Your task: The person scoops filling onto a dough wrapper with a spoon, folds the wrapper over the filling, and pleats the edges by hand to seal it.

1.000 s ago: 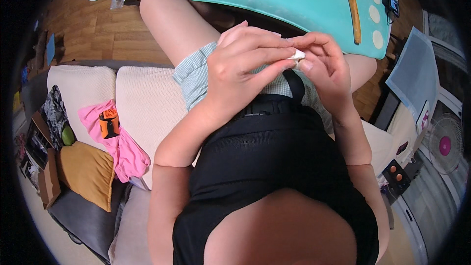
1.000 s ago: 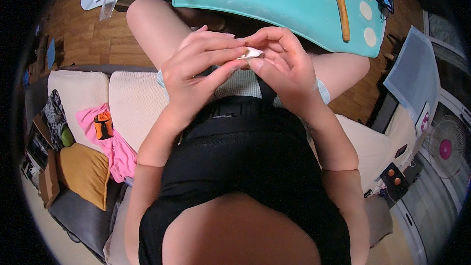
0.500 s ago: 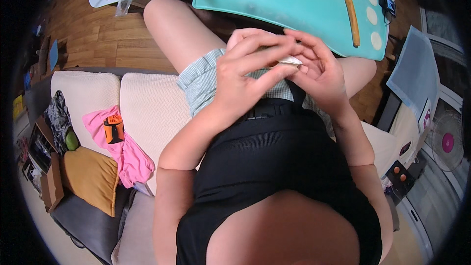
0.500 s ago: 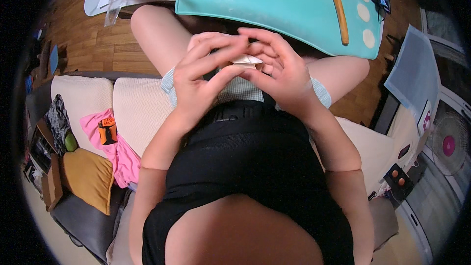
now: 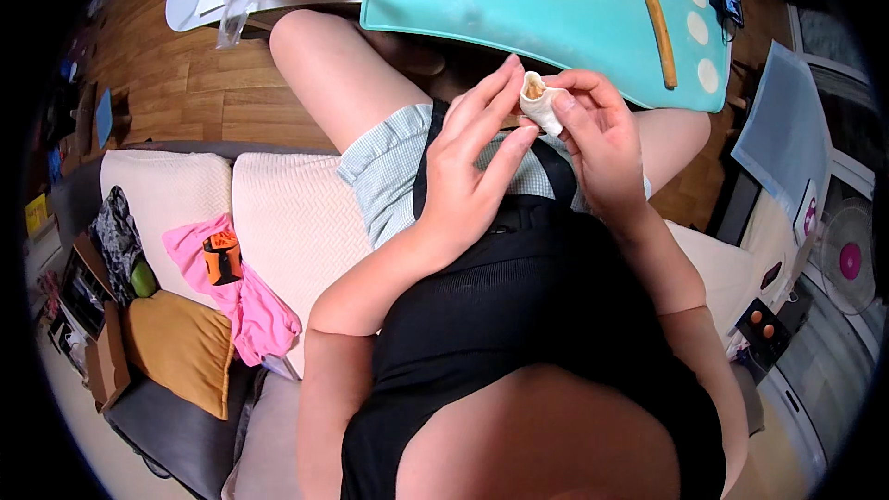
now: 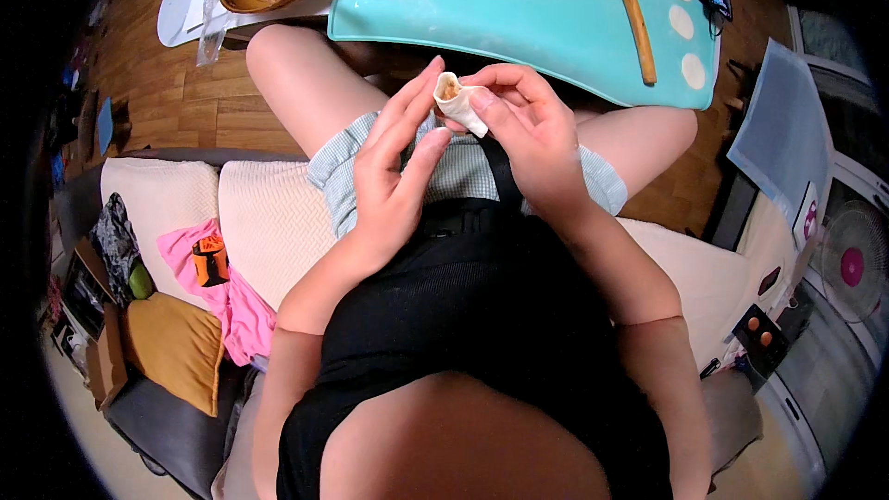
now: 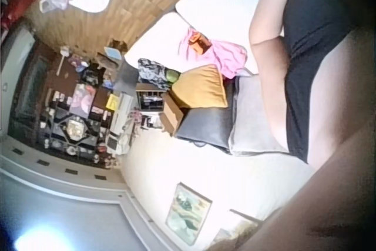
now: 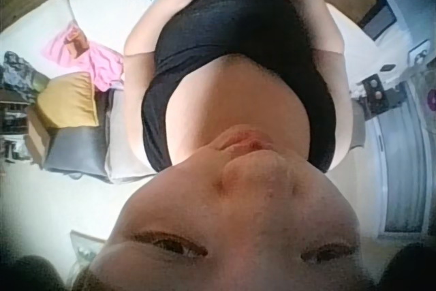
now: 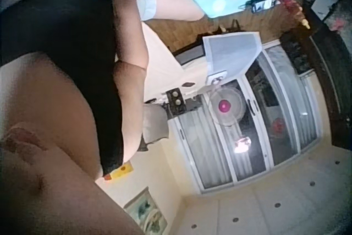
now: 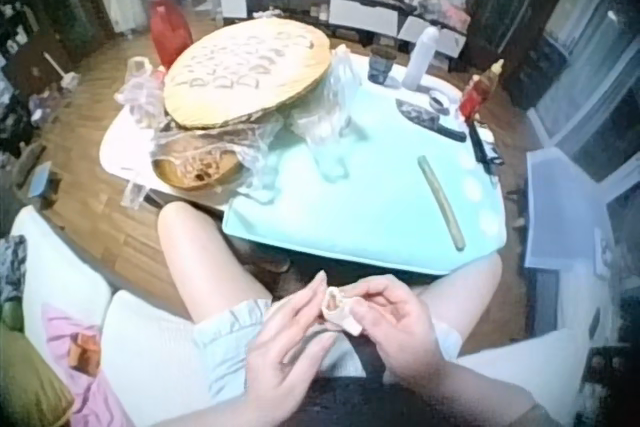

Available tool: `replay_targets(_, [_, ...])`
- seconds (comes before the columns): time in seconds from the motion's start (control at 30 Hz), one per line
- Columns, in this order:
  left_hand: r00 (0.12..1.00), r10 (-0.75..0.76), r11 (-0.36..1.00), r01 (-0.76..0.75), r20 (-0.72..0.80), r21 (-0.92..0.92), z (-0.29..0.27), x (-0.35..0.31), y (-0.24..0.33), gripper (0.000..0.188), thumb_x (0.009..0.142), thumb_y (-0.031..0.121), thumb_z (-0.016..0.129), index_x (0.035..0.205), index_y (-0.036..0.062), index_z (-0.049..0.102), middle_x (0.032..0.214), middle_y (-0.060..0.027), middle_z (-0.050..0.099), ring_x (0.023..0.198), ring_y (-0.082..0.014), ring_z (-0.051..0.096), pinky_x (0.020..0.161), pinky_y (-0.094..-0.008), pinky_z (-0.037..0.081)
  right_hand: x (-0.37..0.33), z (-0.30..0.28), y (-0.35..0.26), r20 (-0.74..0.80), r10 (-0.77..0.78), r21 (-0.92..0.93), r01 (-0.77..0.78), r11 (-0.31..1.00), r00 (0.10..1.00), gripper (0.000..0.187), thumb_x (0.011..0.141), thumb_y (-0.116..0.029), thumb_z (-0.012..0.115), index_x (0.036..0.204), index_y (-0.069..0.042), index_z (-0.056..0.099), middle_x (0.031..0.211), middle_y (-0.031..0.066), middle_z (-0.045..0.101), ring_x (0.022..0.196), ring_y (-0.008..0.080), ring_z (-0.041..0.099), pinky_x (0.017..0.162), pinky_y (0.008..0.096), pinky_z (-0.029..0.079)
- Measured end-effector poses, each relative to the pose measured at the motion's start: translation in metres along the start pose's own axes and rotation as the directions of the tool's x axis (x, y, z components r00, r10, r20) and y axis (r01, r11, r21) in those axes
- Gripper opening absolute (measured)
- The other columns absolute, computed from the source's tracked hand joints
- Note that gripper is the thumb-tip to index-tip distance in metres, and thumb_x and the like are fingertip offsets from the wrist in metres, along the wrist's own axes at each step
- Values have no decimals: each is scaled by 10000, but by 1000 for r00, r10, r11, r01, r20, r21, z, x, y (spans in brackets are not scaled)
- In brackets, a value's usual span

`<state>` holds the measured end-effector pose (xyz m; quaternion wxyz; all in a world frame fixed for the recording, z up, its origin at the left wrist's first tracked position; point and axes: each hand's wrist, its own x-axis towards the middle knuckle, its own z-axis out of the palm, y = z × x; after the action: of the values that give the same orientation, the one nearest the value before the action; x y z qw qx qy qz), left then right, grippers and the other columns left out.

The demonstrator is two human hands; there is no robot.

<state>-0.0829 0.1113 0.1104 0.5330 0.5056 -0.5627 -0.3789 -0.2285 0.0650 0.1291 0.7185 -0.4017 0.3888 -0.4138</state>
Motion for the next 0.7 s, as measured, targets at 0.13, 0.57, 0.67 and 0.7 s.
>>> replay_targets(0.13, [993,98,986,-87,-72,141,2,7,0,365,761,49,668,1117,-9,612,1151,-142,598,1047,-265,557,884,-326,448,-2,-1,2,-10,-6,-26,6,1000,1000,185,912,-62,501,1064,43,511,1040,102,591,959,126,562,859,268,454])
replay_targets(0.57, [977,158,972,-128,-144,198,-3,15,1,228,661,99,754,881,55,714,883,-52,686,861,-203,611,770,-295,460,-5,-2,-7,133,-13,-267,49,962,991,165,920,-80,476,1036,22,535,949,39,578,851,69,516,767,217,421])
replay_targets(0.67, [971,185,964,-150,-149,219,-3,16,-1,202,663,105,754,857,66,716,869,-40,687,854,-197,613,780,-304,454,-4,-2,-10,154,-36,-353,89,931,987,180,916,-77,465,1054,23,521,956,50,578,870,83,520,784,225,423])
replay_targets(0.7, [968,199,960,-162,-152,230,-3,16,-1,179,667,110,752,839,74,717,862,-32,688,853,-194,613,792,-317,449,-4,-3,-10,164,-42,-379,102,920,986,200,913,-77,462,1080,23,504,968,59,576,888,93,525,797,231,426])
